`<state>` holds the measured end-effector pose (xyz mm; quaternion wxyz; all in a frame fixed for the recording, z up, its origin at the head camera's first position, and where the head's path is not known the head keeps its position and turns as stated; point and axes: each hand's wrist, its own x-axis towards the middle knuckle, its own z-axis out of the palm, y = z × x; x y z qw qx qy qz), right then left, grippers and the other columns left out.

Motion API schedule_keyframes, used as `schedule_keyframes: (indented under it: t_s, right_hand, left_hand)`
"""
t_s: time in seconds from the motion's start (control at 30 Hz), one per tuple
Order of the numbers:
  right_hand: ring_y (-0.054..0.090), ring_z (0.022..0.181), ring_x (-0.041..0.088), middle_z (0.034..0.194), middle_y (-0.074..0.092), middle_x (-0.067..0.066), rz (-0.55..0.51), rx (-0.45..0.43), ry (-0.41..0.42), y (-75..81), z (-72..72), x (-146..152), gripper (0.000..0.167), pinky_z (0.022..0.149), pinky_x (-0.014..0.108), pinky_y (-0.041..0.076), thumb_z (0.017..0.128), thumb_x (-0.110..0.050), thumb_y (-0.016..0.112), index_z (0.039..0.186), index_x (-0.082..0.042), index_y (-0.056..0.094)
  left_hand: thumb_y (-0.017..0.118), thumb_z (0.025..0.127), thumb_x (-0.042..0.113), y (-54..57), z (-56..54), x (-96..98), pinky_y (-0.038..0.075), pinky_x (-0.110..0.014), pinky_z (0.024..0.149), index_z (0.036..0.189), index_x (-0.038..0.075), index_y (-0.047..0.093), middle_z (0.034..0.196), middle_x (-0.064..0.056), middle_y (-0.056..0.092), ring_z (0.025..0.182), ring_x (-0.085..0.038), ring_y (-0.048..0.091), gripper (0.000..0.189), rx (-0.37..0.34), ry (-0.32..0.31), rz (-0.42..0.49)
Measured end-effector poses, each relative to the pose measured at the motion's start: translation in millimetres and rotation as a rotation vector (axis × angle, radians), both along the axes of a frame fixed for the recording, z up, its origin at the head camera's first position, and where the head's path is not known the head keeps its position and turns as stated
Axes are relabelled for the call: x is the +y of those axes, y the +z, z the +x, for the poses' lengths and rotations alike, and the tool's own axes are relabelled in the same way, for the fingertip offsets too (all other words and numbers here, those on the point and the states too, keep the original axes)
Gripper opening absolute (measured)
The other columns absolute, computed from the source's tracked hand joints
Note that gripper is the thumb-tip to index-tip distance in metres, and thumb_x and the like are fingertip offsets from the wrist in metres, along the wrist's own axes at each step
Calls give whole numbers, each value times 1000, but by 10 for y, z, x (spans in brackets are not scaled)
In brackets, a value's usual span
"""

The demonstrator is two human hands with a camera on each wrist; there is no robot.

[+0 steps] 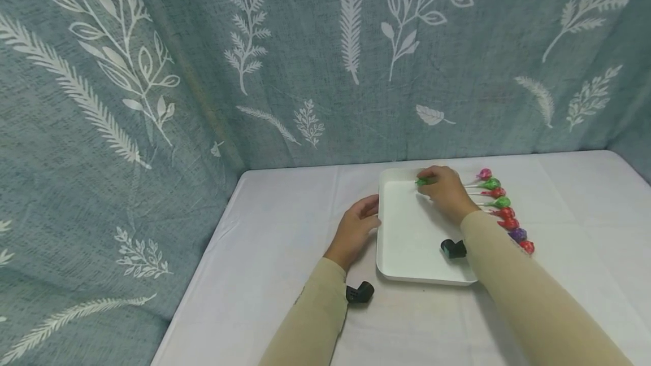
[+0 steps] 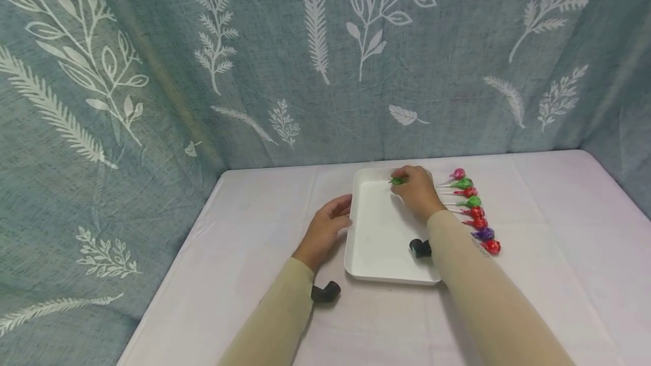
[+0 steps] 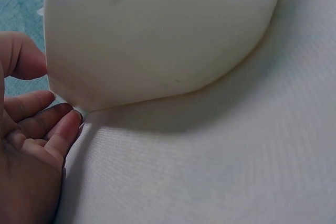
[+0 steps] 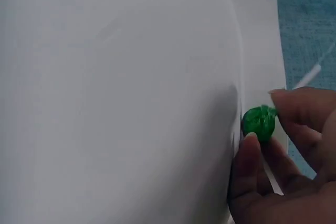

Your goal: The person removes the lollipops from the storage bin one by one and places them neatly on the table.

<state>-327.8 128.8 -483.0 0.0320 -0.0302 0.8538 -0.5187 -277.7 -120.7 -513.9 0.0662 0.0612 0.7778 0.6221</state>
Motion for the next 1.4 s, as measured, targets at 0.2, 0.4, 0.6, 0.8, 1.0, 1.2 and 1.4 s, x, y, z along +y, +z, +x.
schedule_keyframes:
  t_s: [0.2,0.4,0.6,0.8,1.0,1.2,1.4]
  right_hand:
    - [57,119,39,129,63,24,151,104,76,-94,-11,-16,19,105,56,48,97,8,64,113,2,73]
    - [56,116,39,120,64,21,176,145,89,-103,-22,-5,15,103,57,46,97,9,66,106,-1,72]
    - [57,116,39,121,66,20,202,145,97,-113,-29,-3,21,105,57,46,98,10,67,113,-3,73]
    - [62,110,37,117,68,19,230,78,106,-136,-39,0,33,101,56,49,102,0,67,134,-4,68]
    - [61,115,38,122,66,20,214,100,111,-128,-36,6,28,104,57,49,101,-5,71,129,0,70]
    - [60,118,40,123,66,21,199,86,94,-98,-31,28,28,105,58,48,103,-8,69,130,1,70]
    - [60,112,37,122,62,21,125,73,59,-112,-86,62,29,95,50,53,104,-4,66,131,3,69]
  left_hand:
    - [63,92,13,0,4,3,42,-51,119,156,14,60,147,3,66,139,-21,59,64,-1,3,-15]
    - [64,92,13,-1,2,12,43,-51,118,156,15,60,147,3,66,138,-20,59,64,1,4,-14]
    - [63,93,12,-5,2,9,43,-52,118,156,14,60,147,3,66,138,-21,59,64,3,7,-13]
    - [63,93,12,-8,1,12,43,-52,118,156,13,60,148,2,66,139,-21,59,63,9,7,-17]
    - [64,93,11,0,-5,19,43,-50,118,156,13,60,147,2,66,138,-21,60,63,8,4,-6]
    - [64,93,12,-2,-21,29,43,-51,119,156,12,60,148,2,66,138,-21,60,63,8,6,-10]
    - [64,93,12,-7,-39,43,42,-51,119,156,11,60,148,1,66,138,-21,60,63,18,9,-3]
